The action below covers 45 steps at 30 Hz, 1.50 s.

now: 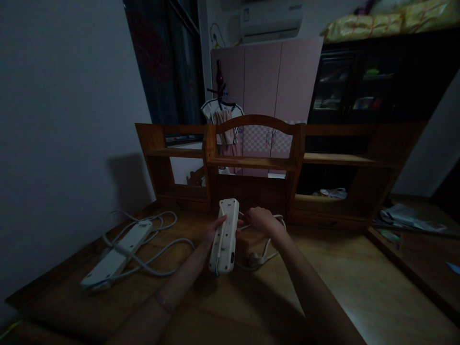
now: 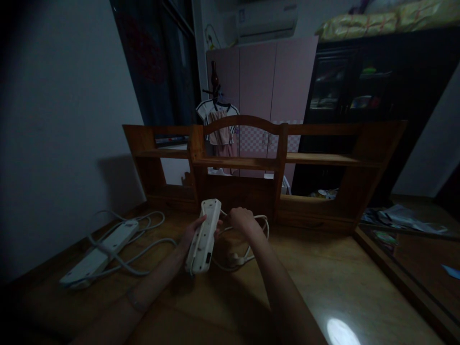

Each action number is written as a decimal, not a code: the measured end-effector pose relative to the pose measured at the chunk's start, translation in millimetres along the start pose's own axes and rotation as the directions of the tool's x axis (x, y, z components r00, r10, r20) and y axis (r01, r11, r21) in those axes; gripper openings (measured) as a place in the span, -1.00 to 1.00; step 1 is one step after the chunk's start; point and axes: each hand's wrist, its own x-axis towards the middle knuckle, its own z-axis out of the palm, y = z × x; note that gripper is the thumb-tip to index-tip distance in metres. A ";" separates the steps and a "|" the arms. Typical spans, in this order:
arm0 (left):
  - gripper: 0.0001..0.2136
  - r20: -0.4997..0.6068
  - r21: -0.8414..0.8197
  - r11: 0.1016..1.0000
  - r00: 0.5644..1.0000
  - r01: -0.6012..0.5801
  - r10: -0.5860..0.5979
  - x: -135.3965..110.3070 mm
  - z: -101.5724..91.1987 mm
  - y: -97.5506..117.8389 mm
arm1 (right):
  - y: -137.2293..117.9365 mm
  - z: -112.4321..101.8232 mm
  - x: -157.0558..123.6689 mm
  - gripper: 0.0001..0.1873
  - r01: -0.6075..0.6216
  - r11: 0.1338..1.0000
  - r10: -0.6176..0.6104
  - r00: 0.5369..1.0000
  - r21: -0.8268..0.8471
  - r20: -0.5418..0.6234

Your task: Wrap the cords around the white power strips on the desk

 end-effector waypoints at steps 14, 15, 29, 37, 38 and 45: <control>-0.61 -0.372 0.164 0.936 0.859 -0.312 0.351 -2.9 5.4 14.5 | 17.5 -63.1 -35.5 -0.57 0.223 0.942 -0.206 0.974 0.250 -0.092; -0.60 -0.385 0.168 0.931 0.848 -0.324 0.364 -3.4 6.1 14.9 | 16.5 -65.9 -38.5 -0.58 0.243 0.927 -0.224 0.970 0.285 -0.097; -0.54 -0.399 0.317 0.688 0.566 -0.653 0.721 -10.4 31.7 29.9 | 55.6 -75.1 -41.5 -0.49 0.169 0.803 -0.181 0.983 0.572 -0.035; -0.54 -0.238 0.359 0.449 0.385 -0.818 0.892 -10.9 115.6 99.9 | 91.2 -99.2 -79.9 -0.48 0.089 0.649 -0.204 0.977 0.755 0.061; -0.55 -0.223 0.345 0.404 0.345 -0.847 0.912 -11.1 128.4 113.4 | 97.7 -100.9 -86.2 -0.48 0.063 0.636 -0.166 0.985 0.769 0.056; -0.60 -0.167 0.300 0.250 0.207 -0.921 0.964 -20.7 179.8 159.6 | 124.4 -109.5 -112.8 -0.47 -0.017 0.571 0.047 0.999 0.821 -0.011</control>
